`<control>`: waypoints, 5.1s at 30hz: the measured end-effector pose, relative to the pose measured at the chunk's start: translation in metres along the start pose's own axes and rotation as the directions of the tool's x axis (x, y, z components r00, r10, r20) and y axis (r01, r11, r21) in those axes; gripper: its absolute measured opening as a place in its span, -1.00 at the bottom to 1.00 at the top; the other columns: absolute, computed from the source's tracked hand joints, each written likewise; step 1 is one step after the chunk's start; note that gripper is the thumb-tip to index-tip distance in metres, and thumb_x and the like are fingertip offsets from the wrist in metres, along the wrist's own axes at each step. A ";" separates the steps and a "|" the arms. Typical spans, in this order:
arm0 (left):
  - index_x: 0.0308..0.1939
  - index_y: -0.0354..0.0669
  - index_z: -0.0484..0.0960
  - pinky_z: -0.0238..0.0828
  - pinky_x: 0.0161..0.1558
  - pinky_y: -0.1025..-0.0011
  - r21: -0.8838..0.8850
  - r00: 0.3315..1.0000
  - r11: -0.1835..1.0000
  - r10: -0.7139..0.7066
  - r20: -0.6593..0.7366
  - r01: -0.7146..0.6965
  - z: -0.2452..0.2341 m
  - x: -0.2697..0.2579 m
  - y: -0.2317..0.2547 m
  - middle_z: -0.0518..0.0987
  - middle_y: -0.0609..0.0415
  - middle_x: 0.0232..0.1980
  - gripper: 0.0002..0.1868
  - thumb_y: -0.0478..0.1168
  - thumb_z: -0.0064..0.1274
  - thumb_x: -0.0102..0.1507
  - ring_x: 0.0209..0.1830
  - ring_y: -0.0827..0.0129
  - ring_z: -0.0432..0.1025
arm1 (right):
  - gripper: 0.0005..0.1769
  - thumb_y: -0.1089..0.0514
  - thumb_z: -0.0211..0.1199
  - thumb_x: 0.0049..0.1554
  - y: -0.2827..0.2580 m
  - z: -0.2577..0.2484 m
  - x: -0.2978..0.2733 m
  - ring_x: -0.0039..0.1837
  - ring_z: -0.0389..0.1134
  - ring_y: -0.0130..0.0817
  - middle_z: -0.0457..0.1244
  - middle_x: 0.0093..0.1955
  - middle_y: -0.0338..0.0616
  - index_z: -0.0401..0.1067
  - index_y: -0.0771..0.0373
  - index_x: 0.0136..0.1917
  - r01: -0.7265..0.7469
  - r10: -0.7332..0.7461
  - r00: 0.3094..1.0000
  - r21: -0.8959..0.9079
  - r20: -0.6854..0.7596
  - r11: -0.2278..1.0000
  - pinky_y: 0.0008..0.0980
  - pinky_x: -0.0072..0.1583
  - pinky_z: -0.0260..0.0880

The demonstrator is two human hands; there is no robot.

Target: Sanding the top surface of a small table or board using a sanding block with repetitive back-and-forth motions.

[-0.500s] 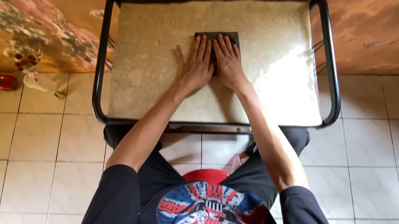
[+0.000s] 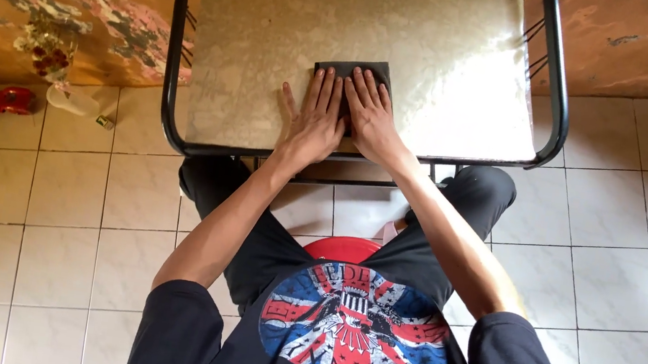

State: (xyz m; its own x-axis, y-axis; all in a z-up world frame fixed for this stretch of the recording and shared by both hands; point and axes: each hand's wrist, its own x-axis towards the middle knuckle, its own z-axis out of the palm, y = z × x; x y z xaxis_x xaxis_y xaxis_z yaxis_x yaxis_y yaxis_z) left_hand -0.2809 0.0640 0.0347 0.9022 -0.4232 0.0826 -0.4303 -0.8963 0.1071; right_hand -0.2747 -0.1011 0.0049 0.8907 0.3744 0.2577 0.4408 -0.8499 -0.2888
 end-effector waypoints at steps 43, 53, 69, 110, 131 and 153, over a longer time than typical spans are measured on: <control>0.64 -0.17 0.00 -0.65 0.38 -0.57 -0.043 0.998 0.999 -0.014 -0.062 0.011 0.006 -0.002 -0.054 -0.17 -0.05 0.71 -0.25 -0.08 -0.18 0.39 0.71 0.15 -0.35 | -0.21 0.36 0.06 0.17 -0.048 -0.001 0.041 0.70 -0.29 0.14 -0.21 0.70 0.21 -0.02 0.32 0.64 -0.054 0.044 0.996 0.139 0.073 0.989 0.17 0.57 -0.30; 0.64 -0.14 -0.02 -0.61 0.38 -0.58 -0.030 0.997 0.999 -0.027 -0.066 0.025 -0.001 0.034 -0.064 -0.18 -0.02 0.71 -0.27 -0.10 -0.19 0.41 0.71 0.18 -0.35 | -0.22 0.39 0.05 0.18 -0.024 0.006 0.073 0.69 -0.28 0.14 -0.20 0.69 0.19 0.00 0.29 0.64 -0.045 0.037 0.998 0.124 0.060 0.991 0.17 0.57 -0.26; 0.63 -0.09 0.03 -0.58 0.36 -0.61 -0.001 0.985 0.998 -0.067 -0.160 0.068 0.040 0.170 -0.109 -0.13 0.02 0.70 -0.36 0.01 -0.30 0.50 0.70 0.22 -0.31 | -0.23 0.41 0.15 0.16 0.061 0.040 0.189 0.68 -0.20 0.11 -0.13 0.68 0.12 0.11 0.23 0.61 -0.018 0.022 0.998 0.090 -0.052 0.996 0.21 0.56 -0.19; 0.65 -0.14 -0.11 -0.46 0.39 -0.60 -0.039 0.997 0.998 -0.053 0.047 0.055 -0.001 0.060 -0.090 -0.28 -0.03 0.71 -0.31 0.00 -0.39 0.48 0.71 0.17 -0.45 | -0.22 0.35 0.06 0.20 -0.011 0.031 0.107 0.70 -0.31 0.17 -0.26 0.71 0.17 -0.02 0.25 0.66 -0.018 0.013 0.997 0.066 0.070 0.998 0.22 0.57 -0.26; 0.62 -0.24 0.01 -0.70 0.38 -0.54 -0.005 1.000 1.000 -0.012 0.028 0.012 -0.026 -0.058 -0.071 -0.19 -0.15 0.70 -0.27 -0.09 -0.26 0.40 0.71 0.11 -0.38 | -0.26 0.41 0.06 0.13 -0.089 0.005 0.020 0.65 -0.15 0.27 -0.13 0.65 0.27 0.12 0.32 0.58 0.065 -0.080 0.992 0.151 0.098 0.986 0.21 0.49 -0.03; 0.64 -0.17 -0.06 -0.72 0.38 -0.54 -0.014 0.996 0.996 -0.085 -0.007 0.085 0.001 -0.007 -0.087 -0.22 -0.06 0.72 -0.24 -0.07 -0.24 0.40 0.72 0.22 -0.38 | -0.21 0.46 -0.04 0.13 -0.070 0.012 0.061 0.68 -0.27 0.22 -0.22 0.69 0.27 0.01 0.35 0.62 0.075 -0.082 0.996 0.173 0.037 0.982 0.13 0.57 -0.21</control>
State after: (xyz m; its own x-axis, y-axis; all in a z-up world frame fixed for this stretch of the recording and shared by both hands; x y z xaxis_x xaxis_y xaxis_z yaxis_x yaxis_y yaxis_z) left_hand -0.2497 0.1445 0.0236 0.9355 -0.3442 0.0800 -0.3520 -0.9273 0.1272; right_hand -0.2499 -0.0141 0.0301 0.8549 0.4565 0.2465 0.5186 -0.7425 -0.4239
